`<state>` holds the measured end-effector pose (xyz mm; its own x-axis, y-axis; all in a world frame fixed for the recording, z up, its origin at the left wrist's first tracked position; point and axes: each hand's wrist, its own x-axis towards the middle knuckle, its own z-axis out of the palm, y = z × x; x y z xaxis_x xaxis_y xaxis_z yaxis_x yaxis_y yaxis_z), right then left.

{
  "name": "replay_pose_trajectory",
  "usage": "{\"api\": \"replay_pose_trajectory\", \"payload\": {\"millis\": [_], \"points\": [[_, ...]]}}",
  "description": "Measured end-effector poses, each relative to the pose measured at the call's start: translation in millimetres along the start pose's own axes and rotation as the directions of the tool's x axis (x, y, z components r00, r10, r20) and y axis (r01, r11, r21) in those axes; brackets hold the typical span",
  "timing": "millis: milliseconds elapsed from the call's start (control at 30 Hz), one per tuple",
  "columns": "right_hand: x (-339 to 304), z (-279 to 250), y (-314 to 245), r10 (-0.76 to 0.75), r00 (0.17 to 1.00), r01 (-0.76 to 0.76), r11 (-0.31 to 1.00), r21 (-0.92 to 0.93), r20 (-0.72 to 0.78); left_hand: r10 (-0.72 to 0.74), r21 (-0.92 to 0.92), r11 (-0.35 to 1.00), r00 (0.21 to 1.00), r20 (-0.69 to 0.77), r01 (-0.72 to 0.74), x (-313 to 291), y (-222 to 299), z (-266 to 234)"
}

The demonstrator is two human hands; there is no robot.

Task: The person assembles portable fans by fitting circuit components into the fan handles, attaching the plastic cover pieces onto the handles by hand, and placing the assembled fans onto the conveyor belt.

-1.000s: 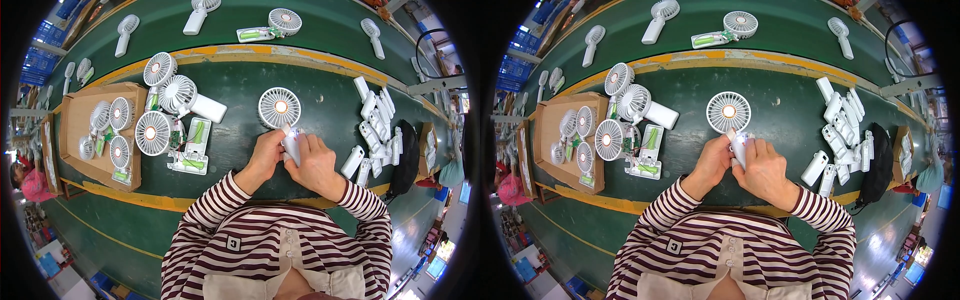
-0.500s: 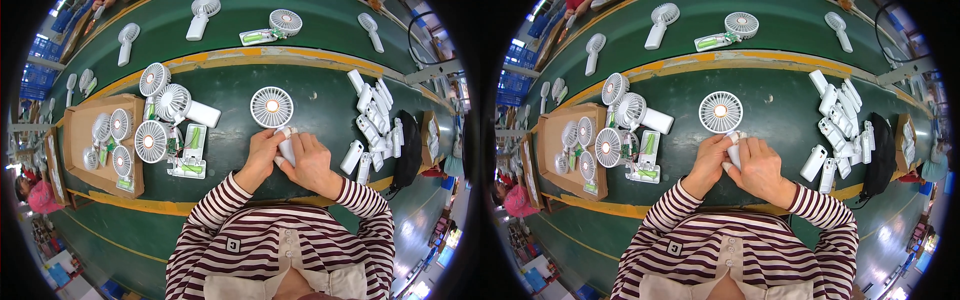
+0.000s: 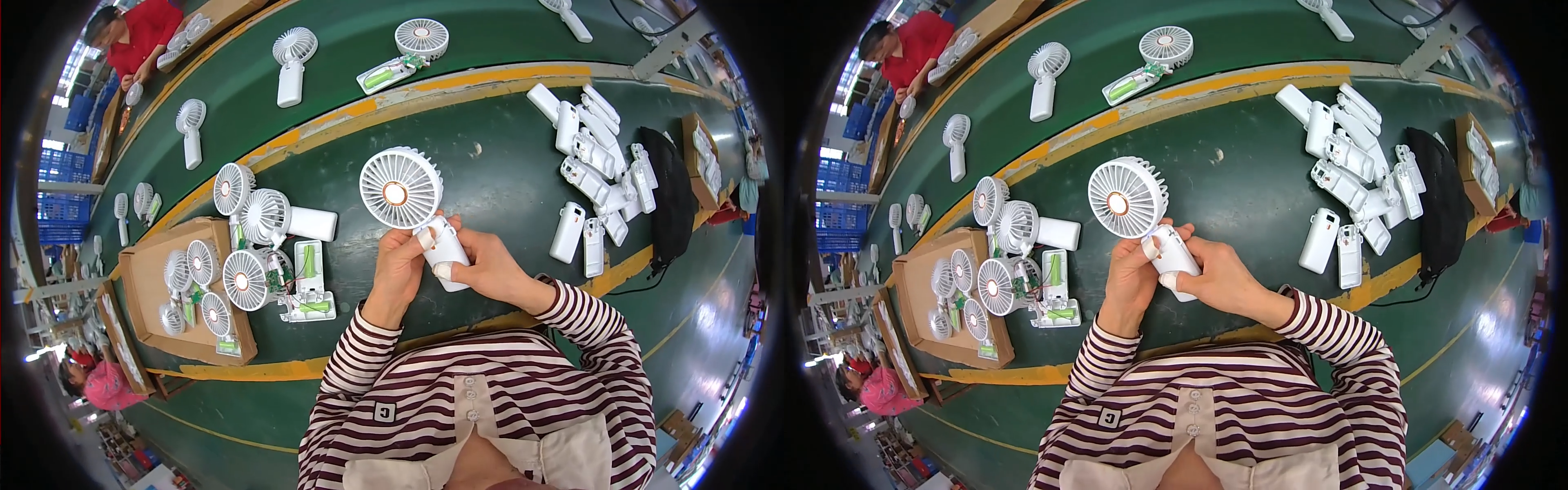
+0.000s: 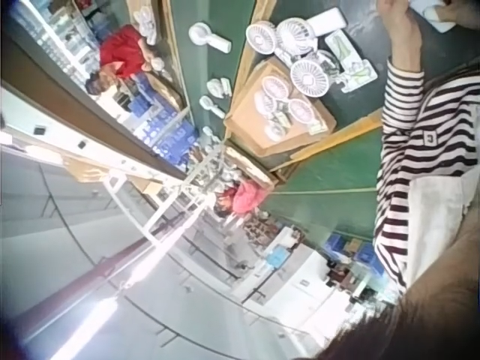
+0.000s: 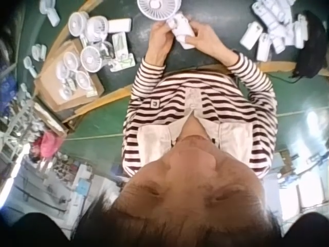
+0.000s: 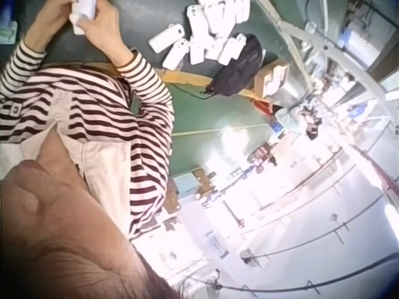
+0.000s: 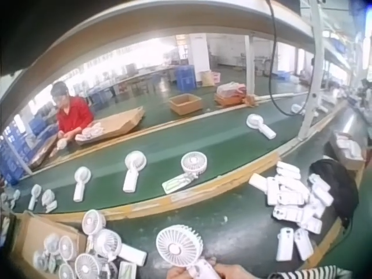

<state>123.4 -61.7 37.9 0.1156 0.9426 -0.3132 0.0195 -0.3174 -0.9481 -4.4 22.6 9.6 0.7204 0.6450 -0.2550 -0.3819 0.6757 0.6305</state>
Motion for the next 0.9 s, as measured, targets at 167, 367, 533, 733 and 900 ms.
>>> {"api": "replay_pose_trajectory", "payload": {"millis": [167, 367, 533, 733, 900], "points": [[-2.8, -1.7, 8.9, 0.013, 1.0, -0.013, 1.0, -0.003, -0.008, 0.022, 0.041, 0.999, 1.0, -0.021, -0.021, -2.8, 0.2, 5.3], [-8.1, -1.1, 14.6, -0.036, 0.998, 0.036, 0.999, -0.015, -0.056, 0.004, 0.1, 0.995, 0.998, -0.063, 0.002, -3.5, 0.0, 11.5], [-18.2, 8.5, -5.2, -0.468, 0.873, 0.195, 0.597, -0.778, -0.14, -0.124, 0.019, 0.99, 0.937, -0.327, 0.137, 0.1, -2.4, 12.3], [-23.5, 12.5, -10.2, -0.442, 0.897, 0.167, 0.386, -0.907, -0.023, -0.174, 0.022, 0.98, 0.911, -0.375, 0.196, 3.2, -2.3, 10.2], [-22.8, 12.7, -15.8, -0.437, 0.9, 0.157, 0.336, -0.929, -0.006, -0.209, 0.009, 0.973, 0.903, -0.374, 0.229, 2.5, -1.2, 11.9]]}}
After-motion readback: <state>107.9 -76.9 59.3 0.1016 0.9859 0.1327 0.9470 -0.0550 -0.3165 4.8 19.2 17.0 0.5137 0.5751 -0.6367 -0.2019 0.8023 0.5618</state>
